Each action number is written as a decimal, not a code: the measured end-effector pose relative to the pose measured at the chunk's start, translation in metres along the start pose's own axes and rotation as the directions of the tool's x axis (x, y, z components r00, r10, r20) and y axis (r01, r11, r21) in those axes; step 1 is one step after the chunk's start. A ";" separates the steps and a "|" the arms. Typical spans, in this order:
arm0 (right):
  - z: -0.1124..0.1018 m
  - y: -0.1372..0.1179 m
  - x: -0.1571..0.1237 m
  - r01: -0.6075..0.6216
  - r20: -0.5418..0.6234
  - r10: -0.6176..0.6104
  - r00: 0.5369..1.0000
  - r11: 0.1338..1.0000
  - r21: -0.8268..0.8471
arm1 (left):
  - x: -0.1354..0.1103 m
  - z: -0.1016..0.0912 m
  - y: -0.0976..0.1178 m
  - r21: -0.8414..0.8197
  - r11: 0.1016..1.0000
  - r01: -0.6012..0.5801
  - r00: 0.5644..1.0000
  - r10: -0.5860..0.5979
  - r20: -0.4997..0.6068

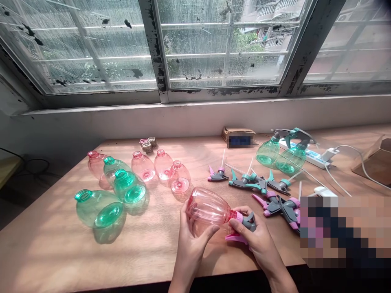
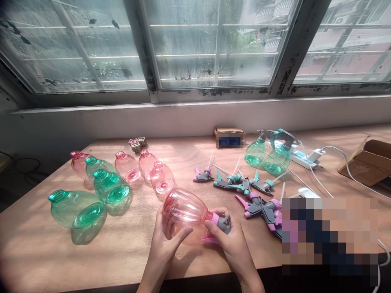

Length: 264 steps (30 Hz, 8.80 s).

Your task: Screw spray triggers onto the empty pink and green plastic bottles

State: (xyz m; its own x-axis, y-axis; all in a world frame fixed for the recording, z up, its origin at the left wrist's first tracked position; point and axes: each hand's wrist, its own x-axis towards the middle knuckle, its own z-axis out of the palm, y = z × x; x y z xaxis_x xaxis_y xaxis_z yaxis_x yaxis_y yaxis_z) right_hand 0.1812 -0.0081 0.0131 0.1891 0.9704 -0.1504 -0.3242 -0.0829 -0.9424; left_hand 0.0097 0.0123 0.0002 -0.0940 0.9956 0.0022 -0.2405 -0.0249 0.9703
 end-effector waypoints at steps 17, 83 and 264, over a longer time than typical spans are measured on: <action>-0.002 0.002 0.001 -0.008 0.021 0.008 1.000 1.000 0.008 | -0.004 0.002 0.004 0.007 1.000 -0.009 1.000 0.009 0.001; 0.002 -0.001 0.001 0.075 0.050 -0.071 0.996 0.993 -0.093 | -0.001 0.003 0.006 -0.062 0.998 0.021 0.998 -0.025 -0.055; -0.006 0.002 0.004 -0.036 -0.015 0.036 0.999 0.999 -0.009 | 0.000 -0.001 0.003 -0.019 0.999 -0.050 0.998 0.051 0.030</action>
State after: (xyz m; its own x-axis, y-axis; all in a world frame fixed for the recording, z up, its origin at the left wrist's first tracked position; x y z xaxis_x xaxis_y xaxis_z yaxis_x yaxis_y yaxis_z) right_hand 0.1864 -0.0061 0.0088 0.1915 0.9632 -0.1889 -0.3221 -0.1201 -0.9390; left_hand 0.0076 0.0124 0.0027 -0.0766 0.9953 0.0589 -0.2540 -0.0766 0.9642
